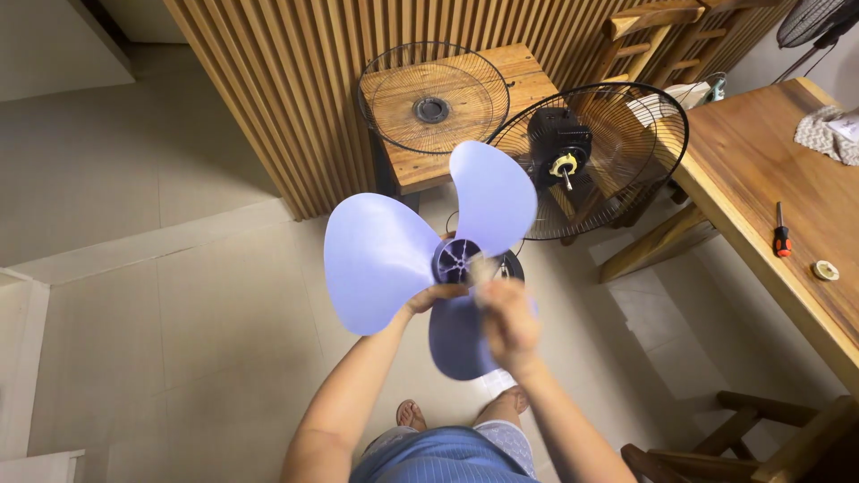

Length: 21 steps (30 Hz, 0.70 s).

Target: The person wipes the detached fan blade assembly with a cloth, then fits the blades onto the fan motor shaft and tightens the retaining nut by hand. They then pick up the fan guard and wipe its grille with the cloth.

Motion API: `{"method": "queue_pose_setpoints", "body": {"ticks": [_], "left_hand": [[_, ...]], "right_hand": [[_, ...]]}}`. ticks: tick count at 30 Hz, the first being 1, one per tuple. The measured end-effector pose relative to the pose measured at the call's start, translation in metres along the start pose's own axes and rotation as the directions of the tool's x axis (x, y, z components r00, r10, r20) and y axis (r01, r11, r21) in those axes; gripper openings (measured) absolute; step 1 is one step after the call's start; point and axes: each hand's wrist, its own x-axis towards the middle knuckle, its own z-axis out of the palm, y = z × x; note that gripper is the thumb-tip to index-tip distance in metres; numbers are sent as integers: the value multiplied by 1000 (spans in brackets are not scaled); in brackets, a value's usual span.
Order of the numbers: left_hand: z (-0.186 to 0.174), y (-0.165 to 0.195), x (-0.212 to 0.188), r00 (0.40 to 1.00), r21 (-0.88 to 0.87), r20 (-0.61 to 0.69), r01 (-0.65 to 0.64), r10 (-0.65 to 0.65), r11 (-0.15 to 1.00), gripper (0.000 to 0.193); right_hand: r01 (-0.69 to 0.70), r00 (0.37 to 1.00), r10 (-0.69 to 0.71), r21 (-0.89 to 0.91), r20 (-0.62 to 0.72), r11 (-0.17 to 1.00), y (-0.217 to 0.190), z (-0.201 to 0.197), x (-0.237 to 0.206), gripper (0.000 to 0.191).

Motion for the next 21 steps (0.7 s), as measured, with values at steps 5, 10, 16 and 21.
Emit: {"method": "queue_pose_setpoints", "body": {"ticks": [5,10,16,21], "left_hand": [[-23,-49,-28,967,63,172,179,-188,982,84],[-25,-45,-29,941,83,157,290,-300,953,75],[12,20,-35,958,-80,246,168,-144,982,69],[17,29,-27,967,-109,242,107,-78,988,63]], "right_hand": [[75,988,-60,-98,145,992,27,-10,39,46],[100,960,-55,-153,273,983,52,-5,82,49],[-163,987,160,-175,-28,971,96,-15,87,34],[-157,983,129,-231,-133,960,93,-2,34,30]]}}
